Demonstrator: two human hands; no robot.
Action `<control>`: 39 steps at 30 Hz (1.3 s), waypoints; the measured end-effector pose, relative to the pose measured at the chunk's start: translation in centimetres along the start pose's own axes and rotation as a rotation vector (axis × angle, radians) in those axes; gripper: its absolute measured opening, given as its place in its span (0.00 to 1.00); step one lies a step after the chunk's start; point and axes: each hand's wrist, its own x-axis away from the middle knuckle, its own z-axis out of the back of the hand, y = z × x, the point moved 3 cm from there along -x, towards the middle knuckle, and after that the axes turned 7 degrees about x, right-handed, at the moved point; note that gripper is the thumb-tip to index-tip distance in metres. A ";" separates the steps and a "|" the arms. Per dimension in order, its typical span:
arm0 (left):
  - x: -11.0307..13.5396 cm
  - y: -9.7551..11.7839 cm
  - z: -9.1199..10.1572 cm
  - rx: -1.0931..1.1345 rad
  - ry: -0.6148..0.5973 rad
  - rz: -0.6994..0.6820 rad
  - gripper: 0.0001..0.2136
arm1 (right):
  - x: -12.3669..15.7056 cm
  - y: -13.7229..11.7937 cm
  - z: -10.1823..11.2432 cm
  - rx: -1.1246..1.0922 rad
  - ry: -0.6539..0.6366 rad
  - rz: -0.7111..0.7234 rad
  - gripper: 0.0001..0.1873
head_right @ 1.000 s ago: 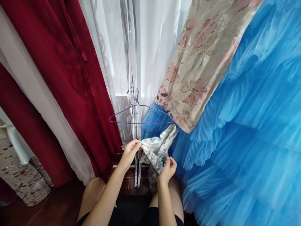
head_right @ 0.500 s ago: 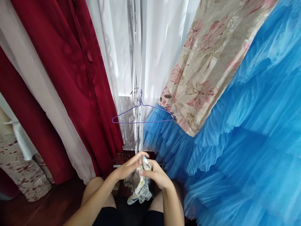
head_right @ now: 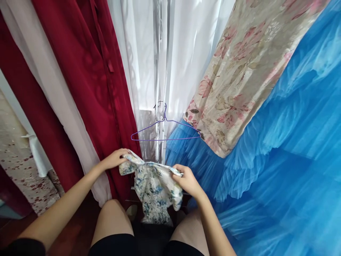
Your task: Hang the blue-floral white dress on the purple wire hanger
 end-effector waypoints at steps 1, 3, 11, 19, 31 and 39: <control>-1.3 0.9 0.8 -0.051 -0.004 -0.031 0.05 | -0.4 0.2 -1.0 -0.010 -0.009 0.016 0.02; -3.4 2.4 2.0 -0.227 -0.042 -0.149 0.03 | -1.2 0.4 -2.4 -0.008 -0.001 0.048 0.04; -8.1 5.0 -0.3 -0.274 -0.060 -0.186 0.15 | -4.7 2.1 0.1 -0.003 0.334 0.062 0.20; -6.8 5.9 -3.8 0.058 -0.165 -0.018 0.17 | -5.5 5.7 5.0 0.155 0.525 -0.045 0.46; -6.3 6.0 -5.8 0.361 0.061 0.225 0.11 | -15.4 4.8 12.7 0.347 0.446 -0.113 0.45; -7.1 6.2 -5.1 0.489 0.042 0.300 0.15 | -14.5 4.3 13.5 0.263 0.344 -0.135 0.21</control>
